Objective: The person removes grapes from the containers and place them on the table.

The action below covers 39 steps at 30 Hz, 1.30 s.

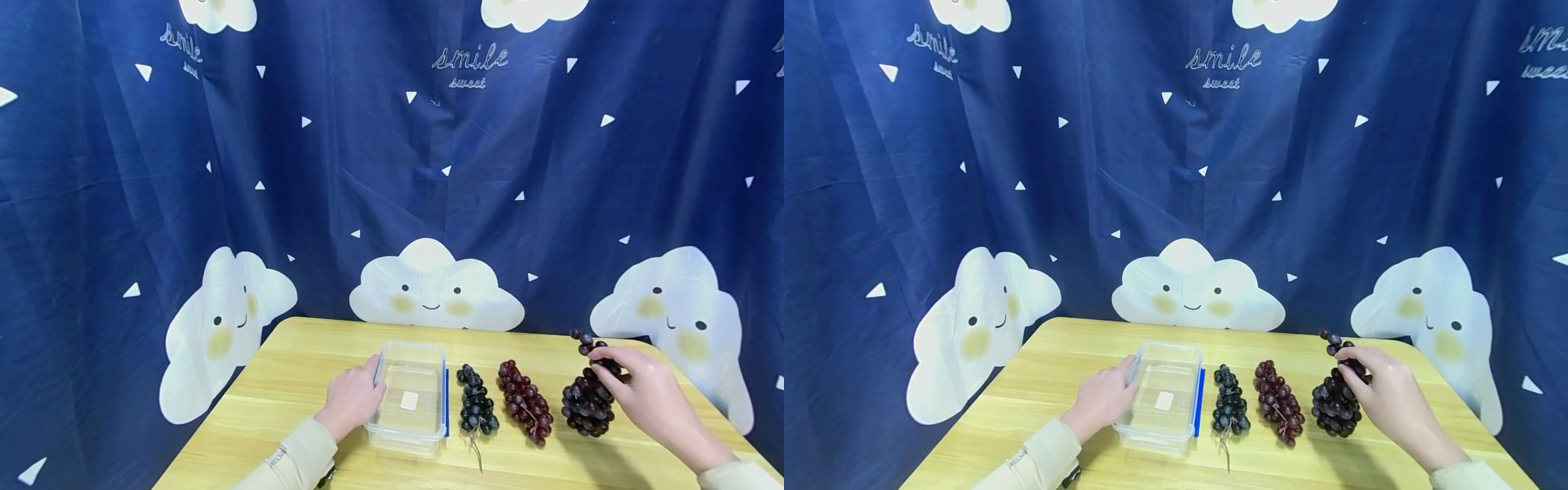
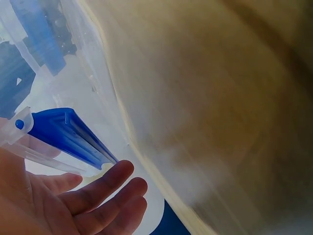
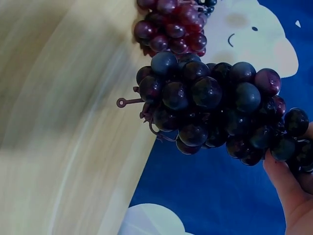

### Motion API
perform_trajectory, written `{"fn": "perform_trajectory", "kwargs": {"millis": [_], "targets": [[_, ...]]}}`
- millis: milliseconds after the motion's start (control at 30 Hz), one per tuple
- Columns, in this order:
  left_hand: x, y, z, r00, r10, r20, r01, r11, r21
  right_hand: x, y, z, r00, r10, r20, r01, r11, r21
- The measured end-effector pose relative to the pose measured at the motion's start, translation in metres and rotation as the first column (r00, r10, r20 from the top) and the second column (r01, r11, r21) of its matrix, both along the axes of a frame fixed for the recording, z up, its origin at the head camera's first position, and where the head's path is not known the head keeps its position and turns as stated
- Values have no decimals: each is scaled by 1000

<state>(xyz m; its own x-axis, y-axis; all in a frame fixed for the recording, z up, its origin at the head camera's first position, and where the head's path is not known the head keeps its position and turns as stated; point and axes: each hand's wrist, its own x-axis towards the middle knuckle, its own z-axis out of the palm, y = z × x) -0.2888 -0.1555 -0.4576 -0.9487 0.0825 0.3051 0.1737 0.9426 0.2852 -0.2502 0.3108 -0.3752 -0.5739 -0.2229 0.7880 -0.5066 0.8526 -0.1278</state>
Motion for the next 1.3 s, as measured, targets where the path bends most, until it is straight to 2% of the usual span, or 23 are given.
{"fn": "perform_trajectory", "kwargs": {"millis": [400, 600, 700, 900, 1133, 1300], "targets": [[-1, 1, 0, 1000, -5, 8, 5, 1000, 6, 11, 10, -13, 1000, -2, 23, 3, 1000, -18], [-3, 3, 0, 1000, -7, 16, 7, 1000, 9, 13, 15, -18, 995, -7, 103, 11, 999, -32], [-4, 4, 1, 1000, -18, 11, 18, 1000, 10, 12, 15, -20, 993, -15, 116, 18, 999, -31], [-2, 6, -1, 999, -27, 24, 27, 1000, 14, 6, 14, -26, 995, -25, 93, 25, 1000, 1], [-1, 6, 0, 999, -32, 18, 32, 999, 23, -5, 12, -28, 990, -52, 133, 51, 999, 12], [-1, 3, 0, 1000, -2, 22, 2, 1000, 13, -20, 5, -27, 987, -29, 160, 26, 999, 21]]}}
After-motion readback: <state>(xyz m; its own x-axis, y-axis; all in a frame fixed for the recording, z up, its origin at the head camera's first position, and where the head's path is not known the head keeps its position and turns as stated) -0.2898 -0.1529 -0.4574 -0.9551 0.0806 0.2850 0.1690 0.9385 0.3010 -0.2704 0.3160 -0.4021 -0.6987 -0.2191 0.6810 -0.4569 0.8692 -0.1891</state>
